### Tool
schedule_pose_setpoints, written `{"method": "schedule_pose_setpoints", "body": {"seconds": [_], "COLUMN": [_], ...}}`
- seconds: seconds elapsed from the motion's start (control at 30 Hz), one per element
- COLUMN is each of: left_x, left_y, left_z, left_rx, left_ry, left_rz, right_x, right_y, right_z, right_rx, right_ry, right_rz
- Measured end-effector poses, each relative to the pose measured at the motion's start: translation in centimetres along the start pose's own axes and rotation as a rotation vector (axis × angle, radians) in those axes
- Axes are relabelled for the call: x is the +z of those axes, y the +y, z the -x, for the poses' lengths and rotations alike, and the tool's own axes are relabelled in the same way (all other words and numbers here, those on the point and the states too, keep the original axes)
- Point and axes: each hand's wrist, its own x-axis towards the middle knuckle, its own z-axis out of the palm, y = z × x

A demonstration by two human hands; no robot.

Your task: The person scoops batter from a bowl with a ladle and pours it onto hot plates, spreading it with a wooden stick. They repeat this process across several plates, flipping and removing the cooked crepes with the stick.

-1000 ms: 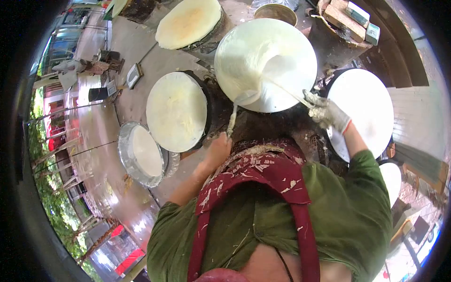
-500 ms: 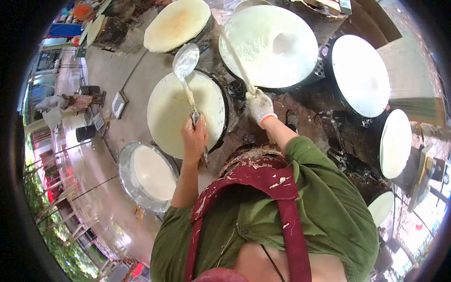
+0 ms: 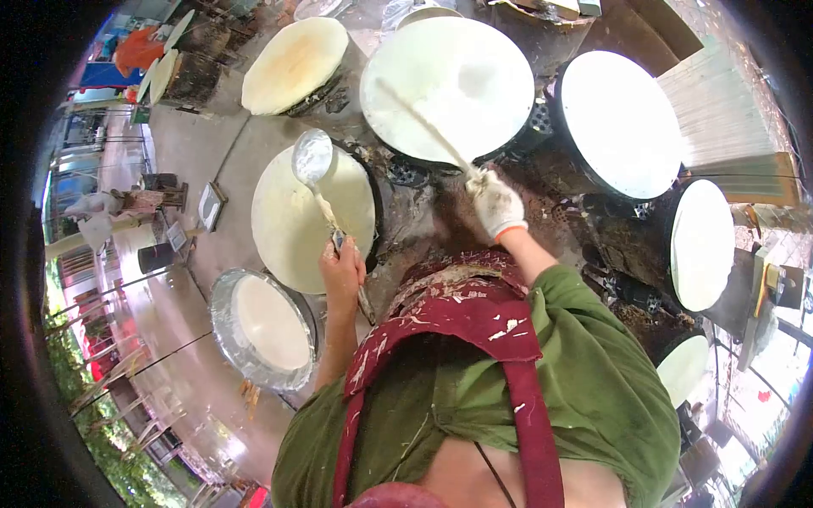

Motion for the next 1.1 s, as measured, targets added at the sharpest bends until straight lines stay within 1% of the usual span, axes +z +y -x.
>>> {"method": "schedule_pose_setpoints", "body": {"seconds": [0.03, 0.07, 0.1, 0.13, 0.2, 0.27, 0.33, 0.37, 0.47, 0.53, 0.57, 0.63, 0.73, 0.8, 0.83, 0.87, 0.93, 1.0, 1.07, 1.1], "left_x": [0.9, 1.8, 2.9, 3.9, 5.7, 7.1, 8.3, 8.8, 10.2, 10.9, 11.4, 12.3, 13.1, 13.2, 13.2, 13.2, 13.5, 13.7, 13.4, 13.4], "left_y": [0.4, 0.9, 1.4, 1.9, 2.7, 2.8, 3.1, 3.3, 3.2, 2.9, 2.8, 3.3, 4.2, 3.9, 3.8, 3.7, 4.0, 4.3, 3.7, 3.5], "left_z": [0.3, 0.5, 0.7, 1.1, 1.8, 2.4, 3.3, 3.7, 4.3, 4.6, 4.6, 4.4, 4.3, 4.0, 4.0, 3.9, 4.1, 4.4, 4.7, 4.9], "left_rx": [-0.001, -0.001, 0.001, -0.003, -0.011, -0.012, -0.014, -0.012, -0.021, -0.034, -0.038, -0.051, -0.050, -0.064, -0.063, -0.060, -0.097, -0.128, -0.151, -0.155], "left_ry": [0.007, 0.015, 0.024, 0.026, 0.030, 0.043, 0.057, 0.066, 0.096, 0.106, 0.109, 0.096, 0.088, 0.082, 0.076, 0.071, 0.082, 0.112, 0.095, 0.100], "left_rz": [-0.003, -0.006, -0.006, -0.017, -0.044, -0.062, -0.063, -0.056, 0.001, 0.019, 0.016, -0.002, -0.035, -0.041, -0.032, -0.023, -0.035, -0.018, -0.015, -0.011], "right_x": [-2.6, -4.7, -5.9, -7.2, -8.2, -9.9, -11.3, -12.3, -15.7, -15.6, -14.8, -12.5, -14.5, -14.4, -14.9, -15.1, -14.0, -13.1, -13.7, -13.6], "right_y": [-3.6, -5.4, -3.8, -4.2, -4.6, -5.5, -5.0, -4.4, -3.5, -2.7, -1.3, 2.9, 0.8, 2.9, 1.8, 0.4, 0.1, -2.1, -6.4, -8.3], "right_z": [1.4, 0.7, -1.6, -2.7, -2.5, -0.9, 0.9, 0.9, -3.1, -7.6, -9.9, -10.6, -4.1, -3.9, -4.7, -6.2, -12.0, -17.8, -21.2, -22.3], "right_rx": [-0.145, -0.096, -0.107, -0.119, -0.156, -0.183, -0.196, -0.218, -0.233, -0.255, -0.318, -0.349, -0.420, -0.375, -0.340, -0.307, -0.406, -0.444, -0.362, -0.367], "right_ry": [0.105, 0.151, 0.159, 0.165, -0.019, -0.232, -0.475, -0.447, -0.123, 0.020, 0.105, -0.011, -0.112, -0.029, 0.033, 0.094, 0.228, 0.265, 0.221, 0.266], "right_rz": [0.490, 0.515, 0.504, 0.493, 0.213, 0.318, 0.808, 0.843, 0.615, 0.495, 0.444, 0.095, 0.483, 0.523, 0.544, 0.565, 0.502, 0.551, 0.679, 0.674]}}
